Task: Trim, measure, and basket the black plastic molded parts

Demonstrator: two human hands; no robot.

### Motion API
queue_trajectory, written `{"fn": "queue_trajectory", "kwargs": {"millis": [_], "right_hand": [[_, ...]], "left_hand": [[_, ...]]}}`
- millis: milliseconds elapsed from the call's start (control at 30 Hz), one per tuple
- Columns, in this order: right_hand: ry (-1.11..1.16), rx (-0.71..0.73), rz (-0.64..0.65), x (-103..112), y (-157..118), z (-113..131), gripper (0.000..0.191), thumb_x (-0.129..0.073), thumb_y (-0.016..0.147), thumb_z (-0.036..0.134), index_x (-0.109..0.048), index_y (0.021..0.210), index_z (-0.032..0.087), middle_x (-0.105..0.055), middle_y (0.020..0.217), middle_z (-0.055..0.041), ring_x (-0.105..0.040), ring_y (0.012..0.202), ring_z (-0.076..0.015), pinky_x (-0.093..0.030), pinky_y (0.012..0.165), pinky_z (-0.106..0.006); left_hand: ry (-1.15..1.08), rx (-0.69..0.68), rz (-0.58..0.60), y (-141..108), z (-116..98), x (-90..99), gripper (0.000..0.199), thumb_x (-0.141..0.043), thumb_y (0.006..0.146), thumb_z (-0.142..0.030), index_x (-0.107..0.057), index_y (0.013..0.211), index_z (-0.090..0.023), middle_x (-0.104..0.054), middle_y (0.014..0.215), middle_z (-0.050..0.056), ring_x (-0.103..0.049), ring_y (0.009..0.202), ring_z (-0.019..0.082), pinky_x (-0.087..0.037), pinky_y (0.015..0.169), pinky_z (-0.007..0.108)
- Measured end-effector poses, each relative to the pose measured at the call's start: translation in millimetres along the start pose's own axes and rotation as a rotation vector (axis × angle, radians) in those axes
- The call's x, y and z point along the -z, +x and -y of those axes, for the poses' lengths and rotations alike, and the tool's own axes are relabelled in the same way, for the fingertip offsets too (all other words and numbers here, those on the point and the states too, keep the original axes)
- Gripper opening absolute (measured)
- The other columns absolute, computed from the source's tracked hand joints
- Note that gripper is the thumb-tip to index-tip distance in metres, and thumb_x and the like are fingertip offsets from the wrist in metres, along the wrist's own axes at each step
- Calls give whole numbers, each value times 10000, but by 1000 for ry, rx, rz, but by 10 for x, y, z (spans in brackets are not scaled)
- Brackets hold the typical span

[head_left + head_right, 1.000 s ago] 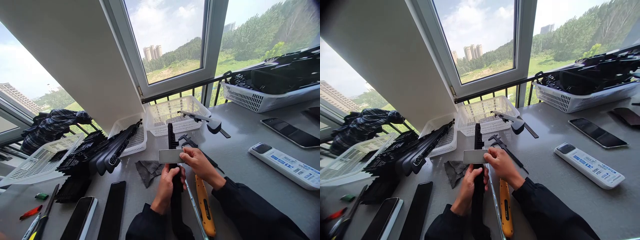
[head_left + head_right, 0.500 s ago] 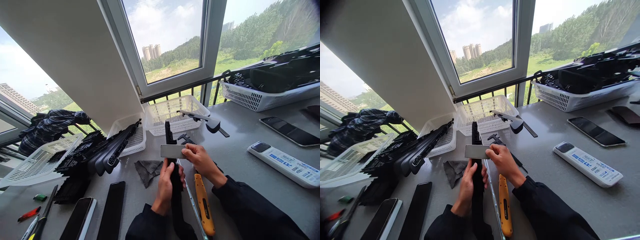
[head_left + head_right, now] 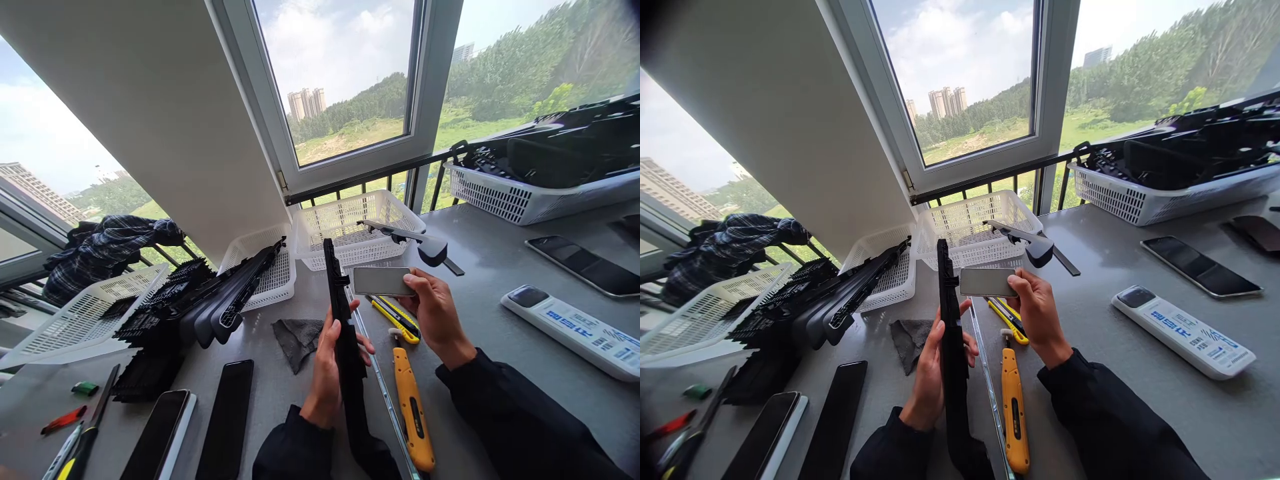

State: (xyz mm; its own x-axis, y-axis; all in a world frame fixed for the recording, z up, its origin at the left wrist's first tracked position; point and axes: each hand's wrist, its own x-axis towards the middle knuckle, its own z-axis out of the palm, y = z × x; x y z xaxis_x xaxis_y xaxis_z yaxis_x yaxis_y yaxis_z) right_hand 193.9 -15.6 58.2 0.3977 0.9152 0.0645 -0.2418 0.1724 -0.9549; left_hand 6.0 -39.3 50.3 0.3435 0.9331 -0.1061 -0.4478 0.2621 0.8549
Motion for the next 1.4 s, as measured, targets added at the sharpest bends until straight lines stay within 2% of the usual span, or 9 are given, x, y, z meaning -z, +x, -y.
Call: {"fn": "queue_trajectory", "kwargs": {"millis": [133, 267, 467, 667, 733, 900, 1000, 1200, 1400], "right_hand": [[-145, 24, 56, -24, 5, -35, 415, -637, 850, 473, -351, 643, 255, -303, 620, 58, -293, 554, -121, -279, 480, -254], [-301, 73, 94, -28, 15, -58, 436, -612, 863, 495, -360, 604, 251, -324, 563, 55, -301, 542, -119, -261, 482, -270], [-269, 56, 111, 4, 17, -61, 454, -615, 860, 512, -325, 628, 252, -303, 596, 65, -292, 549, -108, -263, 479, -248], [-223, -43, 360, -111, -77, -95, 493, -638, 860, 618, -402, 648, 241, -385, 582, 62, -329, 535, -103, -279, 486, -245], [-238, -66, 369, -142, -84, -119, 496, -626, 855, 626, -399, 637, 243, -383, 573, 60, -336, 530, -106, -287, 488, -250], [-348, -23, 271, -157, -85, -167, 486, -611, 862, 601, -370, 629, 250, -332, 575, 65, -298, 530, -107, -247, 482, -262], [-289, -3, 292, -180, -121, -162, 479, -587, 897, 611, -385, 662, 245, -358, 603, 61, -315, 550, -110, -270, 498, -258], [-255, -66, 294, -189, -110, -185, 466, -568, 881, 627, -383, 681, 249, -350, 593, 68, -323, 538, -106, -293, 492, -250], [-346, -2, 226, -123, -55, -180, 465, -587, 877, 590, -385, 643, 243, -342, 596, 58, -308, 540, -105, -257, 478, -252]], "left_hand": [[21, -12, 29, -6, -10, -16, 647, -648, 946, -584, -578, 1494, -247, -629, 1472, 165, -715, 704, 154, -567, 570, 252], [14, -28, 31, -1, -18, -12, 718, -646, 936, -615, -491, 1562, -301, -576, 1519, 169, -709, 676, 159, -569, 465, 264], [21, -90, -66, 38, -10, 35, 575, -672, 942, -559, -539, 1409, -252, -706, 1082, 62, -650, 590, 135, -523, 431, 234], [2, -62, -146, 45, 31, 60, 631, -656, 952, -583, -448, 1452, -259, -585, 668, -72, -528, 478, 109, -450, 459, 208], [25, -76, -137, 46, 44, 73, 644, -646, 961, -572, -450, 1472, -234, -538, 600, -90, -492, 446, 107, -412, 449, 205], [47, -158, -152, 77, 65, 125, 619, -665, 959, -536, -487, 1443, -194, -507, 581, -99, -454, 423, 99, -380, 444, 208], [41, -148, -140, 97, 78, 127, 560, -635, 977, -534, -491, 1412, -212, -517, 588, -96, -465, 428, 103, -391, 453, 210], [52, -85, -8, 107, 114, 54, 387, -574, 986, -565, -574, 1122, -203, -512, 562, -82, -428, 393, 102, -371, 414, 220], [22, -104, -63, 116, 127, 91, 376, -612, 962, -587, -517, 936, -224, -535, 595, -72, -463, 413, 100, -381, 425, 218]]}}
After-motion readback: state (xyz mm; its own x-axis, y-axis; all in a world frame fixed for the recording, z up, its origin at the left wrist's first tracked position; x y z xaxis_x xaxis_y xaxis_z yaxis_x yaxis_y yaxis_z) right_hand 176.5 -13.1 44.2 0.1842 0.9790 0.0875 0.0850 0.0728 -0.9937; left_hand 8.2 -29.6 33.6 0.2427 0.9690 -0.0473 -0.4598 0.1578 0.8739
